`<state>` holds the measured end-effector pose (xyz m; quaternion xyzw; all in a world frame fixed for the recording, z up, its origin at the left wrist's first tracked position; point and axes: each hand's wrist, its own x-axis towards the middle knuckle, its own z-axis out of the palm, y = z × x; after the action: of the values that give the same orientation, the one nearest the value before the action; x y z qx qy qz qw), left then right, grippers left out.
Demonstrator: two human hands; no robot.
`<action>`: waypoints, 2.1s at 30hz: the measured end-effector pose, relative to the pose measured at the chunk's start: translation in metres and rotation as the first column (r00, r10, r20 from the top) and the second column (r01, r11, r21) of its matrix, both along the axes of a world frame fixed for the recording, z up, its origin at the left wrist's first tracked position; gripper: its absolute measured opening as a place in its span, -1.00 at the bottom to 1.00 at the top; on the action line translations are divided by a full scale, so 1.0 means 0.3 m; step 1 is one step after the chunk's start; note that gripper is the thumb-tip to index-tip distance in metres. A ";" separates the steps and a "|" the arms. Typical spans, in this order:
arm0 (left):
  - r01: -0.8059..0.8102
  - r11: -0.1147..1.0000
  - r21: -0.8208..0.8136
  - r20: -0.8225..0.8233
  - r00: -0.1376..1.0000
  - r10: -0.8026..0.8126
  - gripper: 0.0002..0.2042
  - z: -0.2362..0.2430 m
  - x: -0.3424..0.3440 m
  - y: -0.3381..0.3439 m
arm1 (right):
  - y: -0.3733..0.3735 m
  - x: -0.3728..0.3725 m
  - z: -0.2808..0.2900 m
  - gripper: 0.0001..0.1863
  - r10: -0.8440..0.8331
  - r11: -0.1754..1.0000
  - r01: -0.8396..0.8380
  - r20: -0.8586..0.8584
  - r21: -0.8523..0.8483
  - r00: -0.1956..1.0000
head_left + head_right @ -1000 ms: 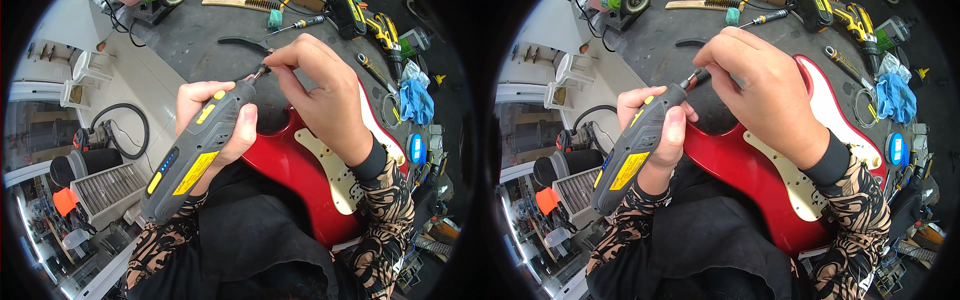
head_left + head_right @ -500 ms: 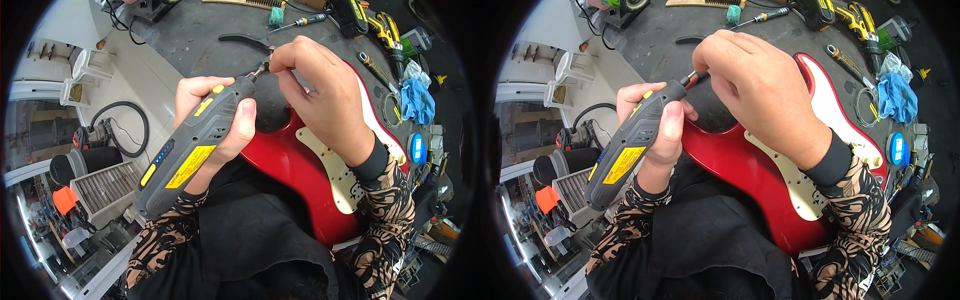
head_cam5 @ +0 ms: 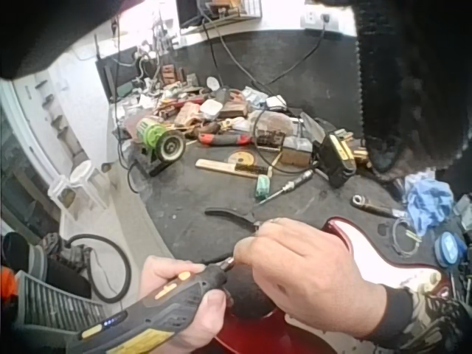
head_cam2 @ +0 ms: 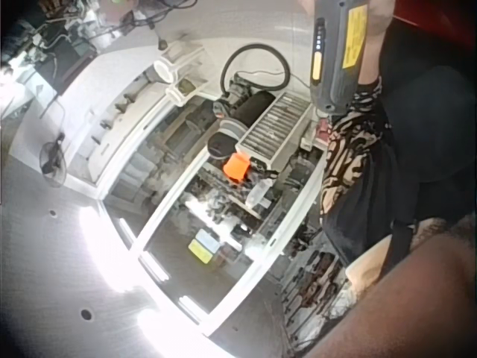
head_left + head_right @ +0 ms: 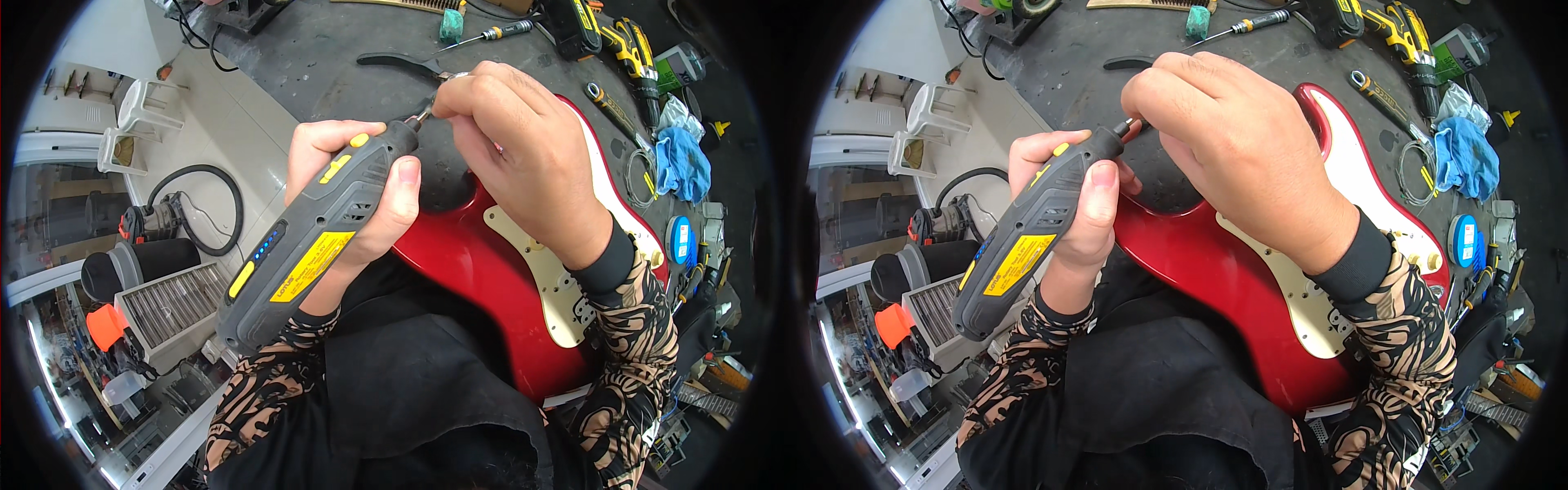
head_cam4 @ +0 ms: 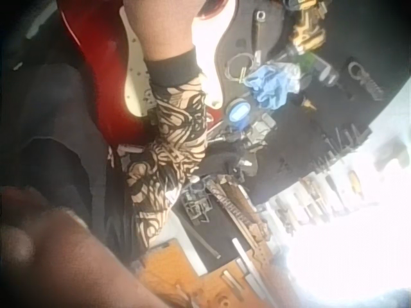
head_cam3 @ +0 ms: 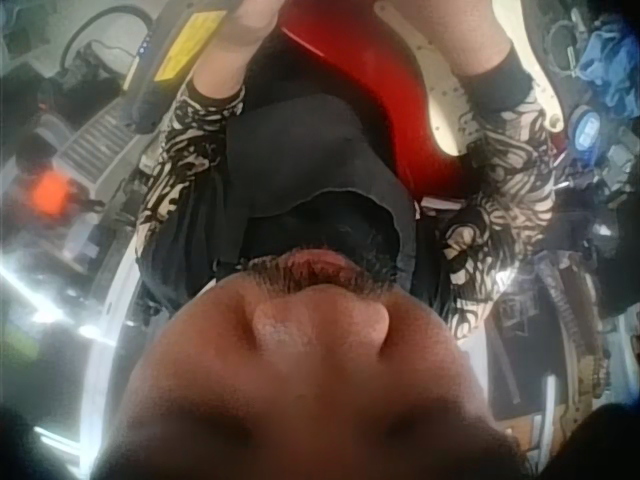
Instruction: The person adjusts the bridge saddles on a red electric guitar using a screwdriver. They then remove a saddle, use pliers to hold it, and grind it with a rotary tool to modify its shape. Finally, they use pliers to adjust the saddle again.
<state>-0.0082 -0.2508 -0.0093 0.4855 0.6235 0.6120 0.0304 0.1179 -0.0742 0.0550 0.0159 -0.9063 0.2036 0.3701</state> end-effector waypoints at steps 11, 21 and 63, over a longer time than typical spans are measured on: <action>0.003 0.995 0.097 0.067 0.998 -0.010 -0.67 -0.001 0.009 0.004 | 0.011 -0.011 -0.057 -0.80 -0.061 0.795 0.089 0.067 -0.600 0.996; 0.028 0.994 0.109 0.091 0.995 -0.038 -0.61 0.000 0.022 0.001 | 0.006 0.007 -0.029 -0.84 0.137 0.414 0.052 0.118 -0.909 0.984; 0.034 0.943 0.330 -0.064 0.998 -0.013 -0.47 0.011 -0.001 0.060 | -0.006 0.008 -0.001 -0.81 0.300 0.405 0.088 0.223 -0.910 0.928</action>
<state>-0.0085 -0.2328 -0.0058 0.5095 0.5067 0.6925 -0.0633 0.1204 -0.0761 0.0547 -0.1654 -0.6969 0.6844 0.1362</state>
